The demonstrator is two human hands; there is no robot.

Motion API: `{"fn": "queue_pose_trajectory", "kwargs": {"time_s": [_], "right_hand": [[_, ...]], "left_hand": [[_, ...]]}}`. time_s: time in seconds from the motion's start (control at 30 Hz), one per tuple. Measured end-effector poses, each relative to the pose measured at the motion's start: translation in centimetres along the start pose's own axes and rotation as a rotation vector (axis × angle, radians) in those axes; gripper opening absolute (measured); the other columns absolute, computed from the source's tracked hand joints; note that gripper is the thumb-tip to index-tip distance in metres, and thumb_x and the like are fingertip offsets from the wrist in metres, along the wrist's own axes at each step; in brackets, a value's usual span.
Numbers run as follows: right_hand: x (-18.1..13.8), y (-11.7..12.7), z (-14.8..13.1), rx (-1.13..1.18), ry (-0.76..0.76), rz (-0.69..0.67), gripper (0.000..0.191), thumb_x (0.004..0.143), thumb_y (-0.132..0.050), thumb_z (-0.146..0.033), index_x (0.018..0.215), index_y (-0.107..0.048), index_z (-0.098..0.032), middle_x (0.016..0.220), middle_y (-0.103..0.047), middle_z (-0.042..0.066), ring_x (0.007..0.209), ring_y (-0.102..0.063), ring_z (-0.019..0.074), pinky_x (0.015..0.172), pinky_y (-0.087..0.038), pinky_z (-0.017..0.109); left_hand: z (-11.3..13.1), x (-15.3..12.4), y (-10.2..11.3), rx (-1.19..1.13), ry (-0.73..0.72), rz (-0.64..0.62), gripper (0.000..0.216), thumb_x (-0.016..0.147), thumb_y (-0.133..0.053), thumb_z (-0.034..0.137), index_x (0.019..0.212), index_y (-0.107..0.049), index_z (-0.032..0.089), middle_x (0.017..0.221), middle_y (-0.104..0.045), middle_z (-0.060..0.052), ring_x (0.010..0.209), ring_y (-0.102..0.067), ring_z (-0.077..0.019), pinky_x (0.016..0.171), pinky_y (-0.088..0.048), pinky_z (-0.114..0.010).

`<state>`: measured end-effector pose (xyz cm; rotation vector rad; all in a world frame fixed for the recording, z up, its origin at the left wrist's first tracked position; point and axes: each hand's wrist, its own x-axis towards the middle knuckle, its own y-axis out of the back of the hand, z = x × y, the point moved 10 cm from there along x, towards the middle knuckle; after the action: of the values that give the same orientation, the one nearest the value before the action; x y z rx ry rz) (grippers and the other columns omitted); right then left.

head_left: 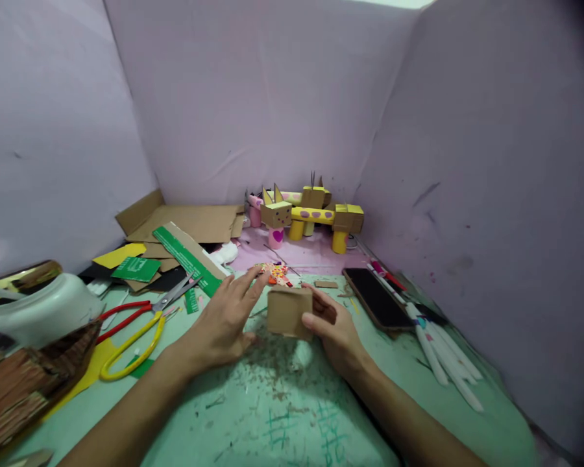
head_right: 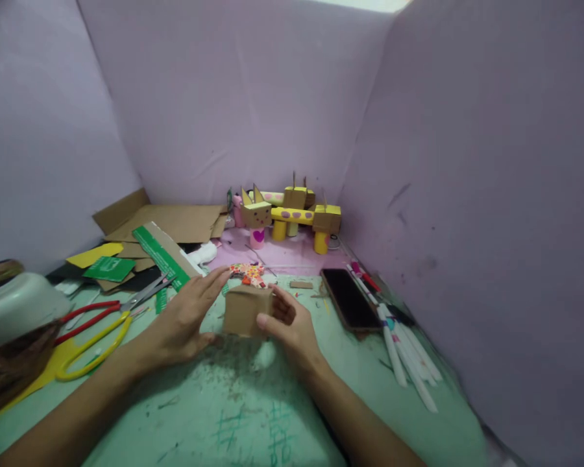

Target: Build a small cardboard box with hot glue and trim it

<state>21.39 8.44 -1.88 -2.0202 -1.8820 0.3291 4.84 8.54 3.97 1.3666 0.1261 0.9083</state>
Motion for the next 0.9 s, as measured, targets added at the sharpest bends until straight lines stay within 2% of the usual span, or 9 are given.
{"fn": "queue_pose_trajectory", "kwargs": {"time_s": [0.07,0.17,0.27,0.4,0.5,0.57,0.7,0.8,0.9], "right_hand": [[0.0,0.0,-0.3,0.102,-0.034,0.011,0.054,0.054,-0.086,-0.039,0.102,-0.071,-0.02,0.098,-0.076,0.005,0.094,-0.069,0.0251,0.082,-0.056,0.035],[-0.4,-1.7,0.7,0.217,-0.221,-0.094,0.048,0.06,-0.081,-0.049,0.095,-0.073,-0.018,0.089,-0.077,0.007,0.083,-0.072,0.0262,0.07,-0.059,0.035],[-1.1,-3.4,1.5,0.202,-0.325,-0.227,0.049,0.063,-0.08,-0.053,0.094,-0.072,-0.016,0.085,-0.077,0.008,0.08,-0.073,0.0248,0.062,-0.059,0.03],[-1.4,-4.1,2.0,0.164,-0.307,-0.326,0.059,0.067,-0.074,-0.062,0.106,-0.068,-0.017,0.097,-0.075,0.009,0.082,-0.072,0.0213,0.061,-0.057,0.025],[-1.2,-3.8,2.1,0.126,-0.244,-0.345,0.071,0.059,-0.082,-0.057,0.117,-0.062,-0.022,0.117,-0.068,0.01,0.096,-0.069,0.023,0.073,-0.058,0.031],[-0.8,-3.5,1.8,0.056,-0.157,-0.332,0.08,0.051,-0.09,-0.048,0.121,-0.059,-0.023,0.129,-0.061,0.011,0.112,-0.061,0.0268,0.085,-0.055,0.036],[-0.5,-3.7,0.7,-0.015,0.008,-0.357,0.108,0.039,-0.092,-0.051,0.134,-0.047,-0.025,0.143,-0.048,0.013,0.133,-0.043,0.0337,0.108,-0.035,0.047],[-0.7,-3.7,-0.6,-0.111,0.136,-0.393,0.122,0.036,-0.09,-0.056,0.142,-0.037,-0.028,0.152,-0.036,0.013,0.141,-0.03,0.0335,0.115,-0.022,0.048],[-1.1,-3.7,-1.5,-0.198,0.209,-0.43,0.125,0.038,-0.09,-0.055,0.146,-0.031,-0.03,0.154,-0.032,0.013,0.143,-0.026,0.0324,0.116,-0.016,0.048]], "left_hand": [[-0.7,0.0,0.6,0.002,0.054,0.04,0.098,0.071,-0.068,0.011,0.151,-0.014,0.024,0.154,-0.03,-0.021,0.14,-0.029,-0.0397,0.11,-0.025,-0.063],[-1.9,-0.2,0.8,-0.297,0.197,0.095,0.09,0.071,-0.071,0.023,0.149,-0.024,0.021,0.151,-0.036,-0.02,0.134,-0.039,-0.0394,0.106,-0.034,-0.059],[-1.8,-0.2,-0.9,-0.692,0.327,0.054,0.095,0.068,-0.074,0.031,0.148,-0.026,0.019,0.144,-0.046,-0.019,0.125,-0.05,-0.0369,0.102,-0.041,-0.054],[-1.1,0.0,-2.5,-1.051,0.427,0.095,0.093,0.063,-0.079,0.028,0.143,-0.035,0.016,0.138,-0.053,-0.017,0.124,-0.051,-0.0355,0.101,-0.042,-0.046],[-1.4,-0.1,-3.0,-1.378,0.508,0.211,0.084,0.06,-0.081,0.03,0.135,-0.045,0.016,0.136,-0.055,-0.016,0.125,-0.05,-0.0356,0.097,-0.045,-0.041],[-1.4,-0.3,-3.5,-1.552,0.569,0.235,0.075,0.061,-0.081,0.03,0.129,-0.051,0.016,0.128,-0.061,-0.014,0.119,-0.055,-0.0331,0.093,-0.047,-0.037],[-0.4,-0.7,-5.2,-1.763,0.669,0.107,0.057,0.065,-0.079,0.032,0.115,-0.06,0.015,0.104,-0.072,-0.011,0.09,-0.068,-0.0267,0.076,-0.054,-0.034],[0.2,-0.9,-6.4,-1.827,0.722,-0.009,0.051,0.068,-0.075,0.034,0.114,-0.061,0.015,0.09,-0.073,-0.01,0.073,-0.069,-0.0234,0.064,-0.055,-0.034],[0.3,-1.1,-7.1,-1.808,0.748,-0.068,0.052,0.073,-0.067,0.034,0.122,-0.059,0.018,0.087,-0.072,-0.007,0.063,-0.066,-0.0201,0.053,-0.052,-0.03]]}}
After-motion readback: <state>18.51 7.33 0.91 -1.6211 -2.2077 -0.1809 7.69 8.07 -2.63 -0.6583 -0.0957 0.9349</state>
